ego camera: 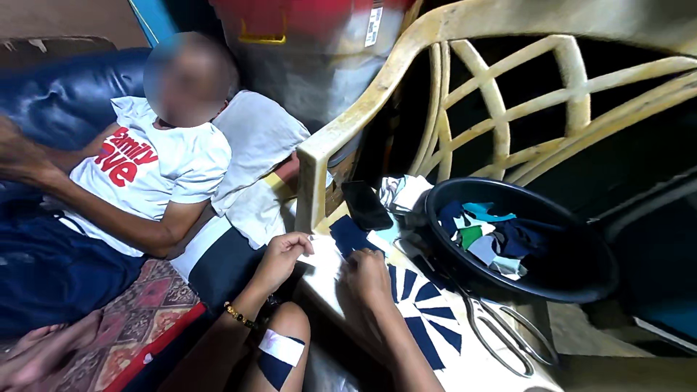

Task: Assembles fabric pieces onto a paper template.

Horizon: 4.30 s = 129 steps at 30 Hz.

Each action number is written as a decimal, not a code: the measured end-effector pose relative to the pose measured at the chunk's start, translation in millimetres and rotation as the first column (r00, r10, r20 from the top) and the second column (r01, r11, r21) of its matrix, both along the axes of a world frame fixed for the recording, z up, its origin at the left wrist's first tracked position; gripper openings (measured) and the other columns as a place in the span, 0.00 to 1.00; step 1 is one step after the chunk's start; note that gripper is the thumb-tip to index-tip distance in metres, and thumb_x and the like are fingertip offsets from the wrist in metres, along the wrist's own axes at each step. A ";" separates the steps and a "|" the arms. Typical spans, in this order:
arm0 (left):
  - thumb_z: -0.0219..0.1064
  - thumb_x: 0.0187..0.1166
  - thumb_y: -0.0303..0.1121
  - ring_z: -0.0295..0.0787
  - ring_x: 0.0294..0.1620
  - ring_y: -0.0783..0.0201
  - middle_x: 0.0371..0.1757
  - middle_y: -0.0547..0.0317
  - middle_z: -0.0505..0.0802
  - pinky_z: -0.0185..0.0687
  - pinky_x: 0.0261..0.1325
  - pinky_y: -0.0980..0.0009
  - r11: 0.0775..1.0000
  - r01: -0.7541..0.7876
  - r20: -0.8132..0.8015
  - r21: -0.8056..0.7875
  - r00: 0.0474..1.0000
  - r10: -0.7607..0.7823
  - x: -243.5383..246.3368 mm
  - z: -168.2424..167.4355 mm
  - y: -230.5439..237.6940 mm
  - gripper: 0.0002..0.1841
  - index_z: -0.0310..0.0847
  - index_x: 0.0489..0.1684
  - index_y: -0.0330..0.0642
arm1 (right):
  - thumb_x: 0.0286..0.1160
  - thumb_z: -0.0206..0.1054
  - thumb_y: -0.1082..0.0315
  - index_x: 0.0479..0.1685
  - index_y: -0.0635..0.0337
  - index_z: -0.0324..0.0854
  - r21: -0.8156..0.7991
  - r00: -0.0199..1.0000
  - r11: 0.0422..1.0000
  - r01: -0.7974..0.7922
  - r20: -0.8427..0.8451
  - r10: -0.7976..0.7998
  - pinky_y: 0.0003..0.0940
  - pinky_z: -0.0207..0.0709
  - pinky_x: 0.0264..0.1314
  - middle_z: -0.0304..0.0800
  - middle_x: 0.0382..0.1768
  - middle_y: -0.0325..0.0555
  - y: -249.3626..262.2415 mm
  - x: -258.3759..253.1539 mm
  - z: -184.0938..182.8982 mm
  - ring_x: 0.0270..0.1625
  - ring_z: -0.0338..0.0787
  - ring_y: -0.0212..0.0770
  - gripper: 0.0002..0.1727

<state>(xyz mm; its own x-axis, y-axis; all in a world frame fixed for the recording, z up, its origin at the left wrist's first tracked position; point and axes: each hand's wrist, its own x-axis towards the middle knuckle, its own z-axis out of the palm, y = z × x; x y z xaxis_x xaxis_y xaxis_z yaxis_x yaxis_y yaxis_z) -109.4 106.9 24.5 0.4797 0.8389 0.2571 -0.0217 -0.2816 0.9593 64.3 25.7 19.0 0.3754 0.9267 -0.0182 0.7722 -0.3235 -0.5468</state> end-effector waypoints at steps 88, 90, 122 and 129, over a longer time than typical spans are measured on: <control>0.64 0.77 0.22 0.86 0.43 0.72 0.47 0.50 0.91 0.81 0.49 0.80 0.839 0.521 -0.548 0.156 0.752 -0.365 97.9 -17.9 -83.1 0.11 0.94 0.45 0.36 | 0.60 0.71 0.70 0.40 0.66 0.87 0.548 0.909 0.727 0.414 -0.295 -0.296 0.13 0.76 0.32 0.87 0.24 0.35 -181.5 15.8 -65.2 0.26 0.82 0.20 0.11; 0.65 0.75 0.23 0.84 0.40 0.75 0.44 0.53 0.91 0.78 0.45 0.84 0.843 0.500 -0.509 0.198 0.788 -0.348 98.1 -22.6 -82.7 0.10 0.94 0.42 0.37 | 0.60 0.72 0.70 0.40 0.66 0.86 0.561 0.908 0.715 0.416 -0.292 -0.299 0.12 0.77 0.32 0.87 0.25 0.36 -180.8 15.5 -65.8 0.27 0.82 0.19 0.11; 0.62 0.75 0.23 0.86 0.40 0.78 0.41 0.55 0.91 0.80 0.47 0.86 0.809 0.498 -0.493 0.313 0.813 -0.309 98.4 -33.6 -80.3 0.12 0.95 0.41 0.38 | 0.59 0.73 0.70 0.39 0.67 0.88 0.569 0.901 0.699 0.433 -0.292 -0.321 0.11 0.75 0.33 0.87 0.24 0.35 -179.1 14.2 -67.3 0.27 0.81 0.18 0.11; 0.62 0.76 0.23 0.87 0.42 0.76 0.43 0.56 0.92 0.81 0.49 0.84 0.810 0.498 -0.504 0.311 0.809 -0.304 96.6 -33.9 -80.1 0.12 0.95 0.41 0.39 | 0.59 0.72 0.70 0.46 0.70 0.87 0.548 0.903 0.718 0.429 -0.278 -0.327 0.12 0.79 0.35 0.89 0.24 0.36 -180.4 10.0 -67.1 0.27 0.85 0.20 0.15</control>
<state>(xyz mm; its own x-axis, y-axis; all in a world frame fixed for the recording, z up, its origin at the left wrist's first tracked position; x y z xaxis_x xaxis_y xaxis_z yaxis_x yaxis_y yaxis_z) -12.8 26.7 -9.4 0.8860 0.4047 0.2263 0.1433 -0.7031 0.6965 74.3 -154.7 -48.1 0.7360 0.5543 0.3887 0.5472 -0.1491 -0.8236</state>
